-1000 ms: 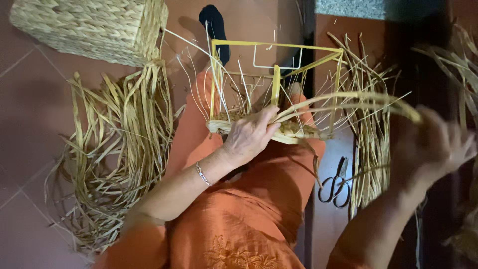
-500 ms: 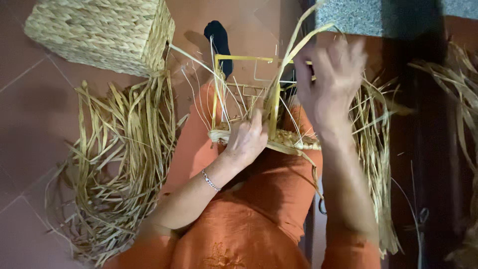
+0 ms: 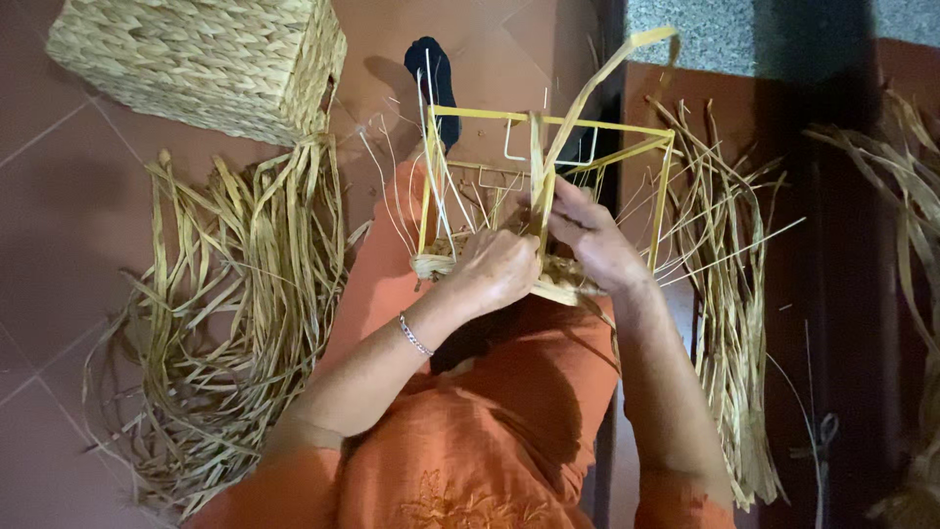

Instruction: The person sits on the floor weaving dried palm leaf strips around a yellow wire basket frame, threading and tightening the strips by hand to build up the woven side wall of the basket. They pull strips from a pile beside them and work the weave around the frame edge.

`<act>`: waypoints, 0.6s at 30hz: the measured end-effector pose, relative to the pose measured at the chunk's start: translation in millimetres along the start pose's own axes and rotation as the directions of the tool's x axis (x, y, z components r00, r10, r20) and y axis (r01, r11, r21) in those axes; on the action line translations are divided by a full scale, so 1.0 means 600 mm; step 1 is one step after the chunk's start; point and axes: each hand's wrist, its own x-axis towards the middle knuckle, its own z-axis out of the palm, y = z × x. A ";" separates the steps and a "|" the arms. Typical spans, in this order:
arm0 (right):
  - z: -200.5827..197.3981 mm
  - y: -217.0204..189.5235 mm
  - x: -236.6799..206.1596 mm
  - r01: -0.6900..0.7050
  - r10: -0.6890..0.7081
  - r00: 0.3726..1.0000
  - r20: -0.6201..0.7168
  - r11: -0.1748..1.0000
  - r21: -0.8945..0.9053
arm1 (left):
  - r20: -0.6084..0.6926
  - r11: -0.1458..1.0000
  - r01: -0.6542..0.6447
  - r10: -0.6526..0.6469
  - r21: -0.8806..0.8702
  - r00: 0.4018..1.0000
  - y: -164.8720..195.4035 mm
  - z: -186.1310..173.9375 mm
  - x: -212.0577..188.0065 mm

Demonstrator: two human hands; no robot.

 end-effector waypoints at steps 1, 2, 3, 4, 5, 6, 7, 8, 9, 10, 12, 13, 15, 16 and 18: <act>0.000 0.007 0.000 -0.050 0.048 0.999 0.018 0.981 0.186 | 0.047 1.000 0.004 -0.005 0.027 0.999 -0.001 -0.003 0.003; -0.003 0.013 -0.001 -0.058 0.057 0.998 0.013 0.981 0.184 | 0.093 0.999 0.005 -0.010 0.055 0.996 -0.001 -0.005 0.005; -0.006 0.018 -0.001 -0.066 0.065 0.998 0.011 0.981 0.182 | 0.039 0.999 -0.020 0.019 0.025 0.999 -0.001 -0.008 0.003; -0.010 0.023 0.000 -0.074 0.074 0.997 0.010 0.981 0.178 | -0.017 0.999 -0.045 0.044 -0.005 0.999 -0.001 -0.011 -0.002; -0.012 0.028 -0.001 -0.058 0.059 0.998 -0.034 0.998 0.028 | -0.074 0.997 -0.070 0.068 -0.034 0.995 0.000 -0.014 -0.006; -0.013 0.032 -0.001 -0.047 0.038 0.997 -0.074 0.991 -0.125 | -0.115 0.993 -0.073 0.062 -0.094 0.991 0.002 -0.016 -0.010; -0.013 0.035 0.000 -0.042 0.013 0.994 -0.108 0.961 -0.273 | -0.154 0.985 -0.076 0.052 -0.155 0.987 0.005 -0.017 -0.015; -0.017 0.038 -0.003 -0.169 0.122 0.981 -0.153 0.922 -0.349 | -0.189 0.974 -0.078 0.037 -0.215 0.981 0.008 -0.016 -0.023; -0.024 0.039 -0.011 -0.294 0.226 0.952 -0.208 0.862 -0.413 | -0.268 0.960 -0.133 0.065 -0.245 0.961 0.009 -0.016 -0.037; -0.027 0.039 -0.017 -0.413 0.318 0.908 -0.271 0.783 -0.466 | -0.346 0.944 -0.194 0.093 -0.268 0.934 0.007 -0.018 -0.056; -0.027 0.037 -0.025 -0.088 -0.016 0.978 -0.207 0.871 -0.484 | -0.442 0.942 -0.280 0.175 -0.184 0.880 0.005 -0.022 -0.085; -0.024 0.037 -0.033 0.079 -0.183 0.968 -0.172 0.873 -0.482 | -0.450 0.951 -0.298 0.232 -0.081 0.862 0.005 -0.021 -0.100; -0.019 0.034 -0.054 0.018 -0.112 0.953 -0.282 0.949 -0.313 | -0.428 0.951 -0.305 0.292 0.040 0.855 0.007 -0.015 -0.119; -0.017 0.030 -0.063 -0.002 -0.074 0.941 -0.330 0.974 -0.225 | -0.404 0.952 -0.299 0.297 0.061 0.865 0.008 -0.014 -0.122; -0.005 0.027 -0.090 0.040 -0.152 0.900 -0.408 0.962 -0.271 | -0.381 0.951 -0.292 0.308 0.100 0.872 0.006 -0.009 -0.121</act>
